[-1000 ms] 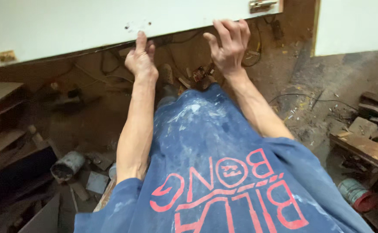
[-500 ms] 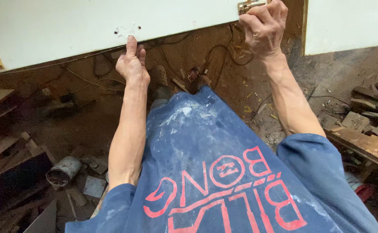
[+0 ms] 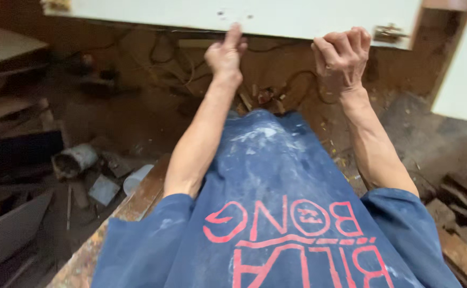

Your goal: The person cleans a white cabinet door with a dark cloth, then uses a pair of scissors to remove a small piece of material from the door. Afterward, the person sands the door with a sanding block.

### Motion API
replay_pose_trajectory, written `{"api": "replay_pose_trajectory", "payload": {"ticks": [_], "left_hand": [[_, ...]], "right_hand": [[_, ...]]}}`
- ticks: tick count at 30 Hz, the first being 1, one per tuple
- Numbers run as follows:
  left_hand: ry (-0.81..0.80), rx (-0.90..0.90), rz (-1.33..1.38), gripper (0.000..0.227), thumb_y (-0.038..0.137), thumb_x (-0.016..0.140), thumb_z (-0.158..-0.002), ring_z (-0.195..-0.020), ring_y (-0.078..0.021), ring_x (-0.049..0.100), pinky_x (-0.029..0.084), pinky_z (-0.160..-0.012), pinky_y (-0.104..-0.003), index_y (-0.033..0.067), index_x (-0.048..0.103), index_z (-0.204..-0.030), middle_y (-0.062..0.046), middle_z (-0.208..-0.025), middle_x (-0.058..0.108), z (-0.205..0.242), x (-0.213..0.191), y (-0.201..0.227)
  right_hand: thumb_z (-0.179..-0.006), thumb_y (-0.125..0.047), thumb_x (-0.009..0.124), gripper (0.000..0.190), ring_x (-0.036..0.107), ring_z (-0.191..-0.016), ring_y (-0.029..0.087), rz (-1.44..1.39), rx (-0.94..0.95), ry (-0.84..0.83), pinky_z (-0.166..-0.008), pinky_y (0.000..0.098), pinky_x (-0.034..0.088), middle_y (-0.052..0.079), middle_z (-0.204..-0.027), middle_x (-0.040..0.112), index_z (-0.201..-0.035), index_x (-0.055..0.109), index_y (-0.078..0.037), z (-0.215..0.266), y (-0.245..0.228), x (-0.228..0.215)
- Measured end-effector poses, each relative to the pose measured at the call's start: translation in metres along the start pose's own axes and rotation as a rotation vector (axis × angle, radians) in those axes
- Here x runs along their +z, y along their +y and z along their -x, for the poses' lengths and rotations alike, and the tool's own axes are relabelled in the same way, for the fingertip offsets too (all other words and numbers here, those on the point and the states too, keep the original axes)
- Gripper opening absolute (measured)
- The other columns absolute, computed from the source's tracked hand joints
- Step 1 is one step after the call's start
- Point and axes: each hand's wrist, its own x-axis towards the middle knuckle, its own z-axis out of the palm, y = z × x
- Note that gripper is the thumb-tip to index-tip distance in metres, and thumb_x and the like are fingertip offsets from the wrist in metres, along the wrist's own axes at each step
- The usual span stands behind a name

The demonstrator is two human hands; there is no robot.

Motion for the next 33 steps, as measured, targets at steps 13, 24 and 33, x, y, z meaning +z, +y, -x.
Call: {"api": "replay_pose_trajectory", "payload": {"ticks": [13,24,33], "left_hand": [[-0.001,-0.004,0.000,0.046,0.025,0.089,-0.076,-0.076,-0.0207,0.076,0.062,-0.063,-0.027,-0.0032,0.062,-0.101,-0.019,-0.089,0.077,-0.002,-0.001,-0.005],[-0.054,0.031,0.040,0.040,0.021,0.087,-0.078,-0.074,-0.0201,0.075,0.062,-0.060,-0.026,-0.0080,0.068,-0.097,-0.015,-0.090,0.076,-0.002,-0.001,-0.007],[-0.050,0.020,0.047,0.054,0.025,0.090,-0.073,-0.074,-0.0207,0.075,0.062,-0.060,-0.027,-0.0102,0.062,-0.102,-0.018,-0.091,0.076,-0.004,-0.002,-0.007]], "right_hand": [[-0.096,-0.010,0.078,0.008,0.055,-0.102,0.022,-0.057,-0.125,0.024,-0.100,0.0416,0.042,-0.002,-0.104,0.060,-0.102,0.072,-0.013,-0.061,-0.061,0.066],[-0.096,-0.010,0.075,0.004,0.055,-0.100,0.020,-0.010,-0.177,0.020,-0.106,0.0437,0.042,-0.002,-0.099,0.059,-0.099,0.073,-0.011,-0.065,-0.063,0.069],[-0.088,-0.010,0.078,0.009,0.054,-0.101,0.024,-0.018,-0.092,0.029,-0.101,0.0435,0.040,-0.001,-0.098,0.058,-0.088,0.069,-0.012,-0.061,-0.068,0.083]]}}
